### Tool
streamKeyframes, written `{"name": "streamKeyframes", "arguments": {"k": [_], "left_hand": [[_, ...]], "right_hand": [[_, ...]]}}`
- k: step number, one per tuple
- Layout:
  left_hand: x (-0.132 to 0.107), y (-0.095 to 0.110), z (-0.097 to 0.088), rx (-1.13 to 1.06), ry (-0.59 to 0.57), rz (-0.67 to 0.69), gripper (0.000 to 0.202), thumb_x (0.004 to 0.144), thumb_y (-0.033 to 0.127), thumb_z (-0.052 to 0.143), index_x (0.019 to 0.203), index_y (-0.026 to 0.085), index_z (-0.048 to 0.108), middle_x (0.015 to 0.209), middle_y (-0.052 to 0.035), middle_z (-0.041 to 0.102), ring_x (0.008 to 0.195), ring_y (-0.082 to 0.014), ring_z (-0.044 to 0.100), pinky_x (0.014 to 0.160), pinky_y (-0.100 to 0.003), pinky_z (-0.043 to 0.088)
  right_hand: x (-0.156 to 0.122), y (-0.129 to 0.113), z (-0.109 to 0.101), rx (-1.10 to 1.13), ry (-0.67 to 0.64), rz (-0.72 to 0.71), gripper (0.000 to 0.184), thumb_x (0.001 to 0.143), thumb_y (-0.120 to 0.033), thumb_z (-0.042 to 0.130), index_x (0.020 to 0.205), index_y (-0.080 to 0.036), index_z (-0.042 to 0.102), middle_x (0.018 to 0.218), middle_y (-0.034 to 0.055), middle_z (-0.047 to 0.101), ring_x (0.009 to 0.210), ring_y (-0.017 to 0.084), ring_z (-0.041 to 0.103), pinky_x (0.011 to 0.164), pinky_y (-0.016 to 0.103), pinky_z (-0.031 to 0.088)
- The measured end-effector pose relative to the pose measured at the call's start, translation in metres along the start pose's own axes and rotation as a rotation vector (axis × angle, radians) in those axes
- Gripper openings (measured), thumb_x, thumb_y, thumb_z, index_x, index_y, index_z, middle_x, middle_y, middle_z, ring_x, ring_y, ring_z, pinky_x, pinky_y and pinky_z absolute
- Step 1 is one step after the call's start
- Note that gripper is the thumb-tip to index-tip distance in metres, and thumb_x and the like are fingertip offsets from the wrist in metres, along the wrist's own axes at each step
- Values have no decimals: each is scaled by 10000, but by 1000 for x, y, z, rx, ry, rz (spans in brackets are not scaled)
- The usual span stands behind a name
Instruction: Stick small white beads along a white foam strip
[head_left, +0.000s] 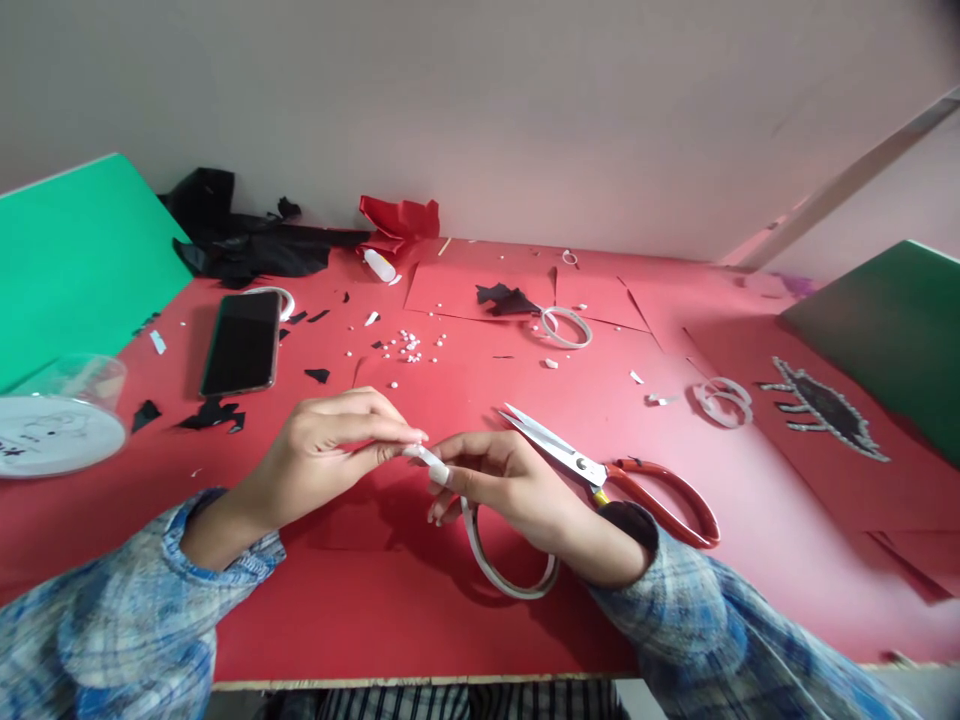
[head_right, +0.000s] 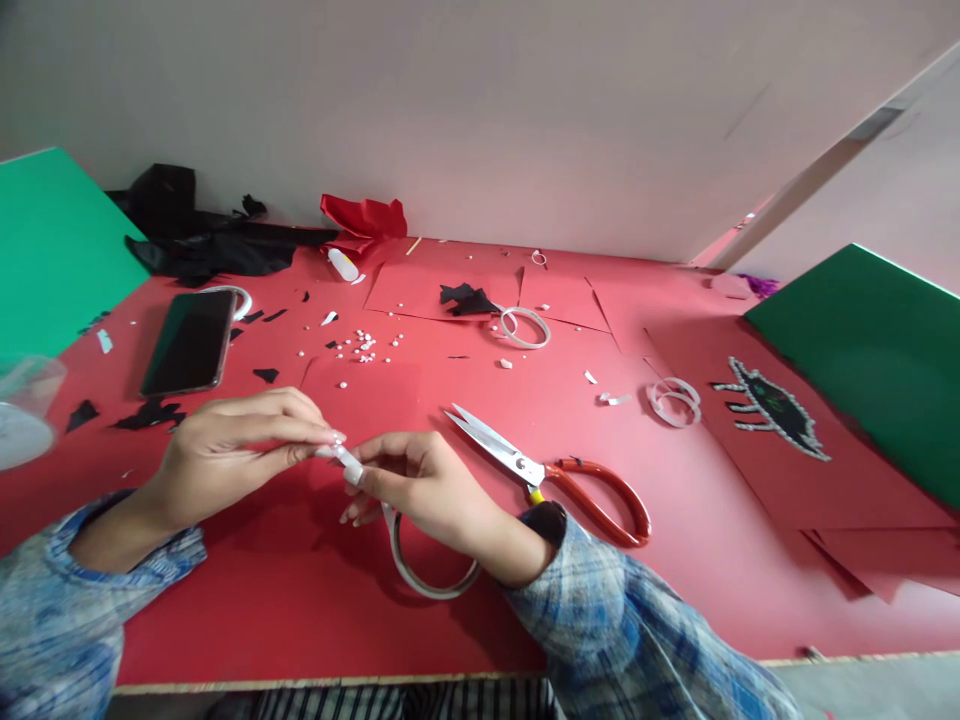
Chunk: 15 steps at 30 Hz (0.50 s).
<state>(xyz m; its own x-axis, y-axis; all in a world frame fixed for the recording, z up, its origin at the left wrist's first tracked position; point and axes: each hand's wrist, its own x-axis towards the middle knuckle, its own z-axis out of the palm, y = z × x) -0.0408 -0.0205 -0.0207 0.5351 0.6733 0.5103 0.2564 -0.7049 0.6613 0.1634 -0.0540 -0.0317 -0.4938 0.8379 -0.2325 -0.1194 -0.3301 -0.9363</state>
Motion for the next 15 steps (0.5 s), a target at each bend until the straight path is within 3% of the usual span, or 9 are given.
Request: {"name": "streamKeyframes", "arguments": {"k": [5,9,15], "left_hand": [[-3,-1,-2,106,-14,149,177,802,125,666,950,217,689,790,-24,640,693,-121,599,581,-225,496],[-8,0,2,249,11,261,216,794,105,668,992,191,671,789,-42,631,734,-146,574,599,-260,488],[-10,-1,9,316,53,294,170,800,137,669,962,187,677,738,-35,574,711,-153,549,586,-284,472]], "right_hand": [[0,-2,1,19,-28,12,205,807,-278,668,947,-131,698,695,5,662,574,91,638,569,205,520],[1,-1,1,41,-41,29,205,789,-292,688,910,-128,710,681,5,667,568,92,638,570,207,522],[1,4,1,43,-51,33,238,736,-320,733,898,-146,733,722,7,660,586,97,632,591,231,544]]}}
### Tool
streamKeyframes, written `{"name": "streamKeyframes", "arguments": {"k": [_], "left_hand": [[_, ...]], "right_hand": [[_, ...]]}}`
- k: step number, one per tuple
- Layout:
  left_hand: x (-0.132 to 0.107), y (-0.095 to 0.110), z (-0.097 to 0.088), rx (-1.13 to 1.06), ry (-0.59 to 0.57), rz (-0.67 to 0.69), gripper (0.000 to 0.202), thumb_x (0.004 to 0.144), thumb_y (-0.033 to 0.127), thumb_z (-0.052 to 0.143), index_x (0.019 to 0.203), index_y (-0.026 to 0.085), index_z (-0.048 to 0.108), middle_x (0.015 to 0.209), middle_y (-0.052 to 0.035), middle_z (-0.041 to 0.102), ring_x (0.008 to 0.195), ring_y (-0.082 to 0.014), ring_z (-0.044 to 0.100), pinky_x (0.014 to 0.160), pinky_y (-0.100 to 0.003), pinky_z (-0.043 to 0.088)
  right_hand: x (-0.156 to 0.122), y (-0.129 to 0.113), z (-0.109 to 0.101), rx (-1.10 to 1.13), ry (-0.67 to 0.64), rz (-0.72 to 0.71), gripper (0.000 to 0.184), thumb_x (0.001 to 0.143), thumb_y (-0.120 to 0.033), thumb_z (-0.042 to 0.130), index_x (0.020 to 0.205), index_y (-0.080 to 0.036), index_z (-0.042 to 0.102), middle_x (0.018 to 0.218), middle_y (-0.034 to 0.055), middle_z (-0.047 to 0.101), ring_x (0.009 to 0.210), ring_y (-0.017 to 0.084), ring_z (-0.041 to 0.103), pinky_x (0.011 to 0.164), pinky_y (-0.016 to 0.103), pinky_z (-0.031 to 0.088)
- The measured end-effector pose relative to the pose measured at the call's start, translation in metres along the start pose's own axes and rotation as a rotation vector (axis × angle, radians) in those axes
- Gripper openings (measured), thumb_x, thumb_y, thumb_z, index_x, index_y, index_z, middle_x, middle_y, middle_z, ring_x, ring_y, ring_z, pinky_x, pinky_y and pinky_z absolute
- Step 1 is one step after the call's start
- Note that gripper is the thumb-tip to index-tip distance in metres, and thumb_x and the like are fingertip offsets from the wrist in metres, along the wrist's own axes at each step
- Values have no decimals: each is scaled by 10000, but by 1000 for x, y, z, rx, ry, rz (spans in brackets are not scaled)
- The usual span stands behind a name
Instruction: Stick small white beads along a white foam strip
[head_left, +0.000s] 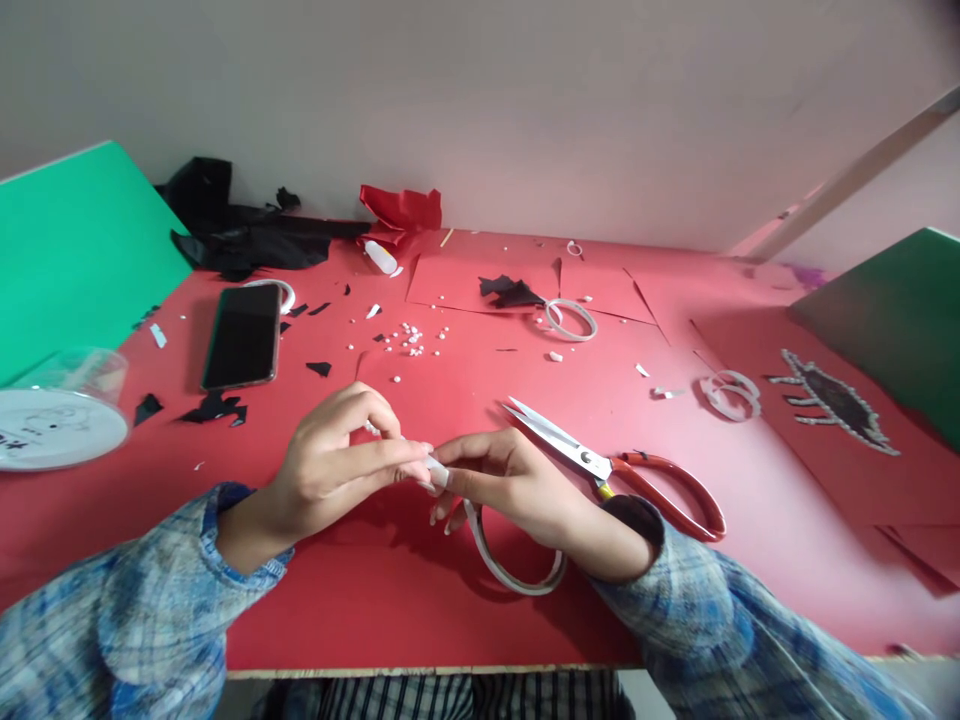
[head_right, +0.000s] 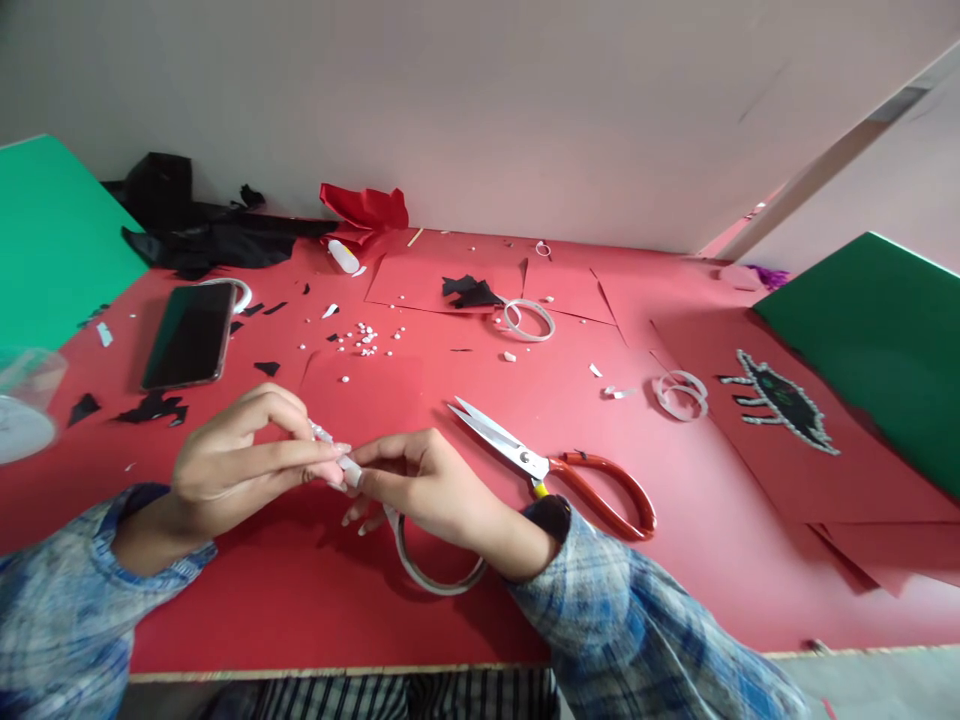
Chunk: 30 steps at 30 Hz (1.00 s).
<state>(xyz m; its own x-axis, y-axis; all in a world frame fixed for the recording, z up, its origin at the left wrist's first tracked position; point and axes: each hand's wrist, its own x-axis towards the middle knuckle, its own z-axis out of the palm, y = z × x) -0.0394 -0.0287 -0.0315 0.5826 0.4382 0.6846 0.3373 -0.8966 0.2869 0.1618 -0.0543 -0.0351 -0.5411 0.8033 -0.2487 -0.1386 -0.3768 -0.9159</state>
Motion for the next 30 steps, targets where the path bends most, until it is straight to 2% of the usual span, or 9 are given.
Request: {"name": "streamKeyframes", "arguments": {"k": [7,16,19,22,25,28,30], "left_hand": [[2,-1,1,-43,-25,-4,168,793,132,675,936,220,663,751,-23,565,717,-150,545,571,-269,456],[1,-6,-2,16,-142,36,105,846,134,608,911,211,638,768,-23,581,724,-134,532,604,-255,456],[3,-4,-5,92,-211,56,116,880,127,545,885,185,646,770,-37,594,739,-145,549,626,-269,473],[5,-3,-8,181,-232,70,103,863,149,576,913,170,663,813,-57,605,801,-178,572,673,-304,501],[5,-6,-12,73,-170,-30,218,857,142,583,1054,199,657,964,-75,564,927,-187,567,737,-310,522],[5,-8,-16,-123,-51,-254,299,879,85,520,1095,252,643,1070,-57,532,1043,-166,551,832,-299,522],[5,-7,-16,-226,-20,-382,302,892,102,503,1121,256,627,1112,-50,559,1079,-164,557,892,-314,515]], "right_hand": [[0,2,-1,-62,-30,-9,284,738,-376,723,903,-145,742,687,12,646,582,102,625,597,240,541],[0,-2,2,-72,-20,-5,288,714,-386,739,863,-139,738,679,5,660,573,95,621,597,230,535],[0,-1,-1,-83,-13,-29,250,768,-364,699,856,-132,733,667,14,670,582,101,629,603,229,522],[1,0,-4,-60,7,-73,230,824,-340,644,850,-127,728,653,20,675,588,101,632,608,229,511],[1,-2,-6,-27,34,-84,211,813,-331,652,832,-131,718,636,16,673,579,105,636,591,227,495],[0,-2,-6,-30,62,-53,211,784,-329,676,823,-125,712,628,21,673,571,113,642,575,230,482],[-1,-2,-5,-40,71,-39,230,776,-334,684,851,-120,717,626,25,672,571,117,642,577,237,482]]}}
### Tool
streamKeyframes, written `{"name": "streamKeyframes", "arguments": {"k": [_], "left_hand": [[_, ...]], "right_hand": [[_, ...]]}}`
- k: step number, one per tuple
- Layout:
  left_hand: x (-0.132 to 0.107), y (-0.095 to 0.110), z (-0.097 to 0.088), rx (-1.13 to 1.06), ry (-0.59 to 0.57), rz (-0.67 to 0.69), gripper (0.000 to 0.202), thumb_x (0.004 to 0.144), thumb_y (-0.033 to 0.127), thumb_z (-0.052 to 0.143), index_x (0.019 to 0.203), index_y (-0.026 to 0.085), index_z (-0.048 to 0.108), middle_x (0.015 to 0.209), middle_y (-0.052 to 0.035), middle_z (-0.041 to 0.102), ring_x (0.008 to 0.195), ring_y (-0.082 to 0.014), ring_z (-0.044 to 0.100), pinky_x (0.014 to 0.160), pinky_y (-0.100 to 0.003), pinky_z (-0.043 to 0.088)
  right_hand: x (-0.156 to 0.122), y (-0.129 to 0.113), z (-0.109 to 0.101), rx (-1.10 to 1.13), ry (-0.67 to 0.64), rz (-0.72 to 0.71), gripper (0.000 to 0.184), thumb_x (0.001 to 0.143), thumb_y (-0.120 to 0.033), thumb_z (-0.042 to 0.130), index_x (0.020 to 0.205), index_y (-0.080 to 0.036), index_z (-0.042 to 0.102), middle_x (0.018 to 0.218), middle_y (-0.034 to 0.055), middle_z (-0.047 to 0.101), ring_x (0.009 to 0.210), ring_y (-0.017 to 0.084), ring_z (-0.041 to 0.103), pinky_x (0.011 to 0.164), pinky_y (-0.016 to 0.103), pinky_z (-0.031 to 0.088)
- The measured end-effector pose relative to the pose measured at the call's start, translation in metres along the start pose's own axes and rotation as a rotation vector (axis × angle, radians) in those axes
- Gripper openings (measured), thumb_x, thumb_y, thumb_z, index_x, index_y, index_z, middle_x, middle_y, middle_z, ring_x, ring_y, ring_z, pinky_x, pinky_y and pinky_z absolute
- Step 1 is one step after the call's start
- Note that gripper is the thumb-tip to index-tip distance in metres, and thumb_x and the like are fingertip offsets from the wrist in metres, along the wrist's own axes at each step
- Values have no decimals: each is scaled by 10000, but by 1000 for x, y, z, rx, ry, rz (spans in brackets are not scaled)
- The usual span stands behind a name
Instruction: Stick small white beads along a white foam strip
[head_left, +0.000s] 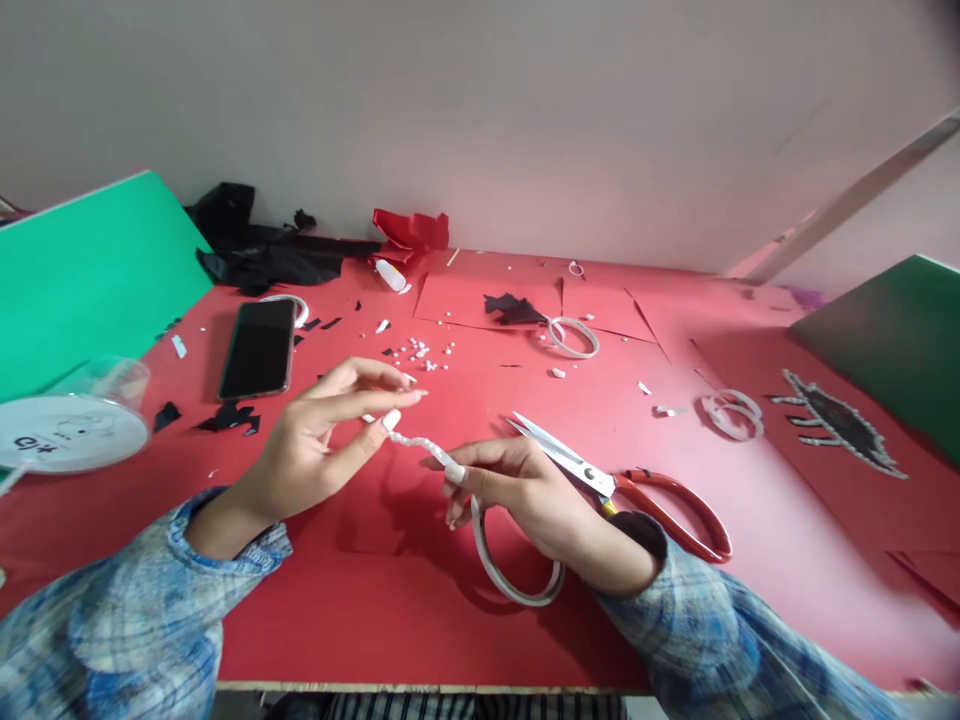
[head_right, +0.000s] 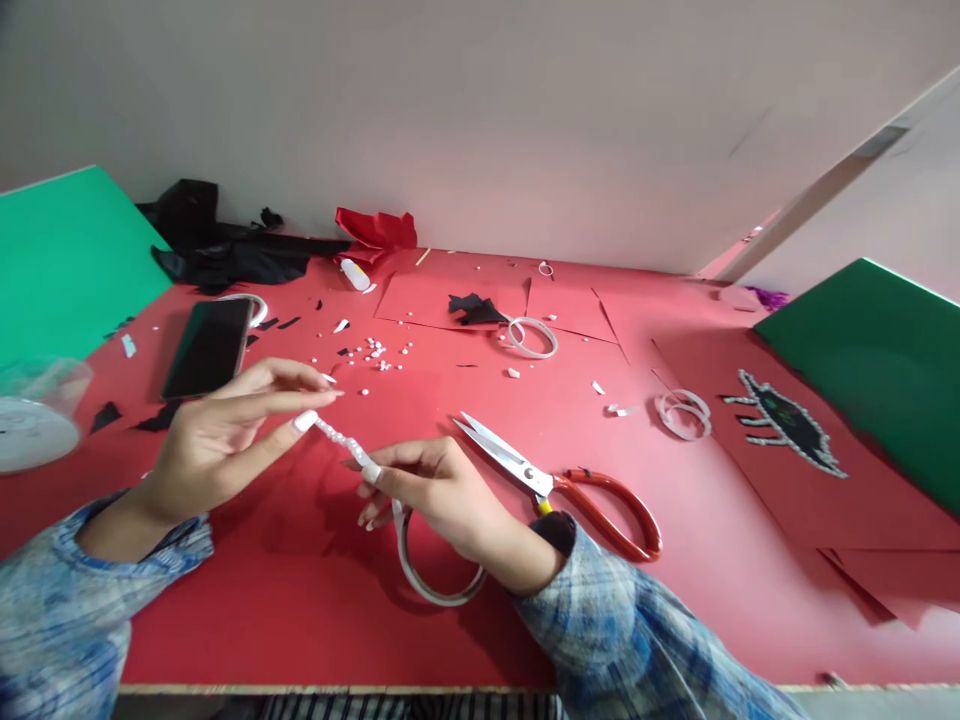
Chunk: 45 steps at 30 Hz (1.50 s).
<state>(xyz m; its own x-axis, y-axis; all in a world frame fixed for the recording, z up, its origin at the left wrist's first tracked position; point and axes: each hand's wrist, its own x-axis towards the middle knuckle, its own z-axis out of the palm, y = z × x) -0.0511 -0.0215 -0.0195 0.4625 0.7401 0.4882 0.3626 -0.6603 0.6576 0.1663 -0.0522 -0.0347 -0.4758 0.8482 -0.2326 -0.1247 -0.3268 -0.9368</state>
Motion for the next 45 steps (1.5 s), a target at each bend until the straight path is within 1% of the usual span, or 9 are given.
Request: {"name": "streamKeyframes", "arguments": {"k": [6,11,18,22,28,31,34,39,45], "left_hand": [[-2,5,15,-107,-94,21,197,825,203,646,1021,191,648,1016,-57,653,965,-163,629,824,-282,549],[-5,5,22,-64,-36,76,110,826,184,642,935,168,635,912,-53,666,878,-151,636,775,-271,535],[-8,6,26,-68,-115,-106,46,857,199,599,838,169,629,805,-14,643,758,-117,612,723,-238,490],[-1,0,19,-182,-186,-194,136,839,306,630,820,174,656,771,-12,641,710,-118,610,646,-220,484],[10,-9,-6,-354,-447,-279,328,834,481,582,841,172,692,677,-11,642,515,-96,557,477,-196,459],[12,-23,-10,-139,-305,-298,355,905,453,472,866,180,695,750,-34,679,655,-128,622,616,-237,513],[17,-43,-1,126,-100,-310,248,843,404,592,919,183,678,897,-49,673,778,-154,626,726,-290,514],[28,-68,25,242,-107,-311,185,735,301,724,802,158,628,853,-35,615,754,-152,612,726,-295,502],[32,-69,32,431,-146,-192,106,857,185,560,764,147,594,791,-45,602,740,-167,590,728,-318,481]], "right_hand": [[0,2,2,-8,-10,-30,288,767,-370,698,930,-135,729,628,21,677,580,119,644,611,251,505],[0,2,5,-90,-35,-66,277,811,-365,655,972,-148,717,671,22,659,591,115,632,618,258,511],[0,9,4,-430,-49,-301,233,884,-287,560,757,-152,702,735,31,581,651,117,597,634,262,490],[0,6,5,-317,-75,-216,227,860,-345,595,880,-149,706,772,34,617,643,119,623,624,259,506],[1,3,4,-187,-75,-17,327,763,-426,690,885,-123,700,637,21,647,592,116,625,596,239,504],[2,4,4,-111,-76,28,345,732,-425,719,902,-126,696,619,9,644,568,111,626,587,239,511],[2,6,6,-65,-102,42,356,724,-436,722,896,-126,694,638,7,638,567,115,631,576,246,519],[0,8,12,-98,-96,22,339,719,-435,721,844,-123,681,637,1,627,534,111,626,563,249,525],[-1,7,13,-94,-119,16,340,726,-444,710,844,-125,685,629,2,631,546,104,629,574,236,526]]}}
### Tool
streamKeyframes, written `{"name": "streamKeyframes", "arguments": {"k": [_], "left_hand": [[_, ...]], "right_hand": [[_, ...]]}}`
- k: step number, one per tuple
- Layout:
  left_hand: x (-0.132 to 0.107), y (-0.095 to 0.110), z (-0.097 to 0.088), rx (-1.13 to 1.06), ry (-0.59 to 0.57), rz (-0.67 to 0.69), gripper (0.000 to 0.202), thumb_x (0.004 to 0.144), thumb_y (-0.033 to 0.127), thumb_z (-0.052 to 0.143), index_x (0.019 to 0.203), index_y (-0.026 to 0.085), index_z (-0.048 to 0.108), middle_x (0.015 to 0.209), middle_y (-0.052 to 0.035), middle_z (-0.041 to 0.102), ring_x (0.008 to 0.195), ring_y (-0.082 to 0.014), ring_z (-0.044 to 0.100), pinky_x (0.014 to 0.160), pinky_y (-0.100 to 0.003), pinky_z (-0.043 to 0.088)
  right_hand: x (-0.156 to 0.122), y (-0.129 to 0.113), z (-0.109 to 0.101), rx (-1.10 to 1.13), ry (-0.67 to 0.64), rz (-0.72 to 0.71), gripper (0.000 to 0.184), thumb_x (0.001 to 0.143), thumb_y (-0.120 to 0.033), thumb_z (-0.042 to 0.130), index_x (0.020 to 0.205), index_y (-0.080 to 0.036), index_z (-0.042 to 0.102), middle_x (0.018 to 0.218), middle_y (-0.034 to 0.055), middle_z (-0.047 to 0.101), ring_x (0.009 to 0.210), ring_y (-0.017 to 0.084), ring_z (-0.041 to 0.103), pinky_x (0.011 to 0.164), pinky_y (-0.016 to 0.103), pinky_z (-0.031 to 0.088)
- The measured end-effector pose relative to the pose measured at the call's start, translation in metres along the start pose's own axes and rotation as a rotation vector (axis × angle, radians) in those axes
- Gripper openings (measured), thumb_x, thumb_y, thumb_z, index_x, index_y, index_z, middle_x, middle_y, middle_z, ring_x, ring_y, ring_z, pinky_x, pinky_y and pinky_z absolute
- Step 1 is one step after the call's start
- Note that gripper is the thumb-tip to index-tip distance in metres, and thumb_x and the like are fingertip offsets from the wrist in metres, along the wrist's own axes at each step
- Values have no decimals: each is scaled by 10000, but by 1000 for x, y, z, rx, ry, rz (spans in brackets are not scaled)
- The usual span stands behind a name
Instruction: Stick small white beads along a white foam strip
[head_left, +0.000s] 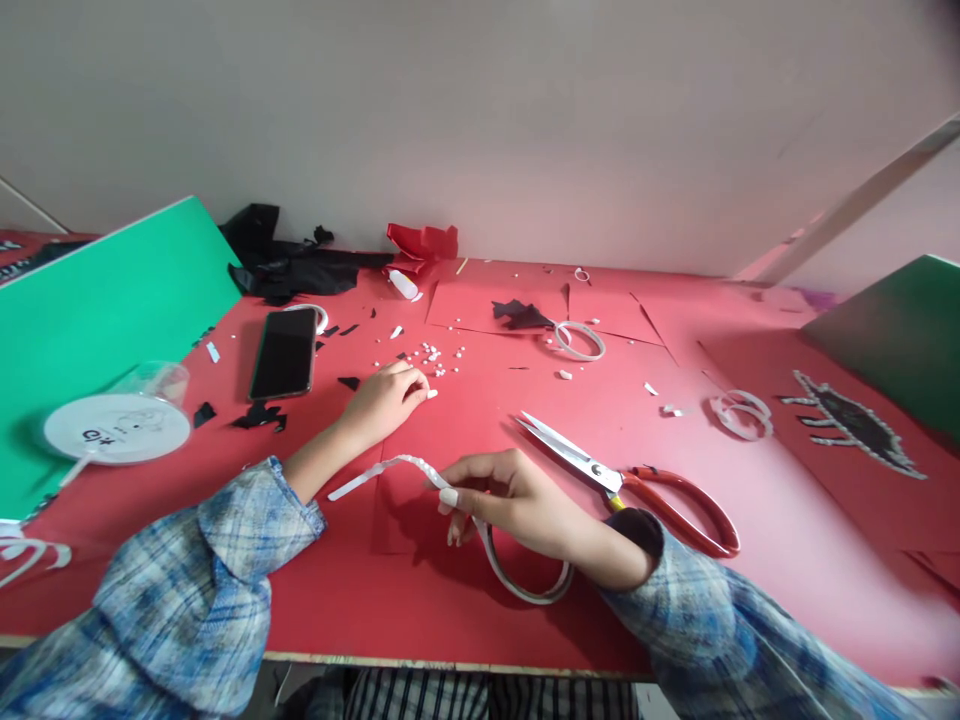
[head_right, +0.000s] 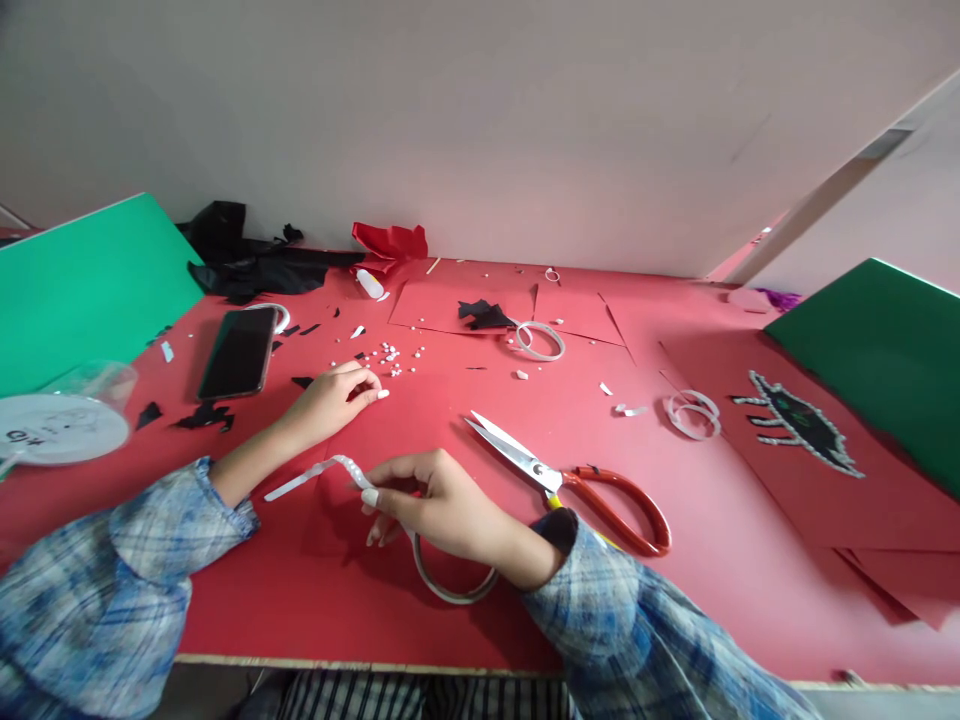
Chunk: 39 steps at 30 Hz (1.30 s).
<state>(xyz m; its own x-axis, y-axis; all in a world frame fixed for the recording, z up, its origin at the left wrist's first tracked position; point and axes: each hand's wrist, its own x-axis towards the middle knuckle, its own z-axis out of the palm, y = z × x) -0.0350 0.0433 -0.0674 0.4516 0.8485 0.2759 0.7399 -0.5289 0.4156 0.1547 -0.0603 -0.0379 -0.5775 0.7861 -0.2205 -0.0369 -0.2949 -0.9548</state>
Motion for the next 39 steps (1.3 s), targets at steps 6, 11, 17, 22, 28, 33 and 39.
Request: {"name": "streamKeyframes", "arguments": {"k": [6,11,17,22,28,33,39], "left_hand": [[-3,5,-10,19,23,27,116,862,121,518,770,154,581,791,-44,642,797,-187,609,761,-337,478],[-23,20,-39,-283,175,35,138,871,294,582,843,173,642,831,-29,689,766,-139,638,690,-245,511],[-40,41,-54,-486,182,201,98,809,213,670,895,234,712,803,5,672,700,-98,627,641,-200,524],[-44,50,-52,-509,55,284,206,858,126,586,962,258,705,847,-5,665,729,-109,640,630,-205,533],[-52,54,-39,-636,84,328,204,797,71,648,940,206,701,833,-5,594,697,-102,657,635,-205,577],[-58,54,-21,-784,82,266,269,794,45,640,967,238,712,871,19,480,682,-80,665,670,-226,615],[-58,54,-19,-775,93,151,239,756,82,694,900,267,741,836,17,453,704,-73,589,629,-210,590]], "right_hand": [[1,1,-1,4,24,11,366,710,-443,728,878,-118,702,658,9,628,557,106,621,560,233,520],[2,3,-4,-18,58,-8,332,745,-434,700,851,-119,690,615,1,611,506,96,599,503,215,467],[2,1,-7,0,92,-24,284,764,-402,678,829,-125,671,567,-20,583,480,92,589,482,208,426],[1,-1,-8,28,87,-31,254,773,-369,673,861,-132,666,677,3,621,489,89,592,491,221,432],[1,-5,-8,-1,72,-37,211,806,-336,640,832,-129,672,600,-11,612,480,89,590,491,207,414],[1,-6,-9,11,54,-61,217,800,-339,656,803,-124,683,570,-13,624,476,86,581,513,210,423],[1,-6,-9,13,50,-49,264,790,-390,669,753,-128,677,570,-12,624,474,84,571,526,219,426]]}}
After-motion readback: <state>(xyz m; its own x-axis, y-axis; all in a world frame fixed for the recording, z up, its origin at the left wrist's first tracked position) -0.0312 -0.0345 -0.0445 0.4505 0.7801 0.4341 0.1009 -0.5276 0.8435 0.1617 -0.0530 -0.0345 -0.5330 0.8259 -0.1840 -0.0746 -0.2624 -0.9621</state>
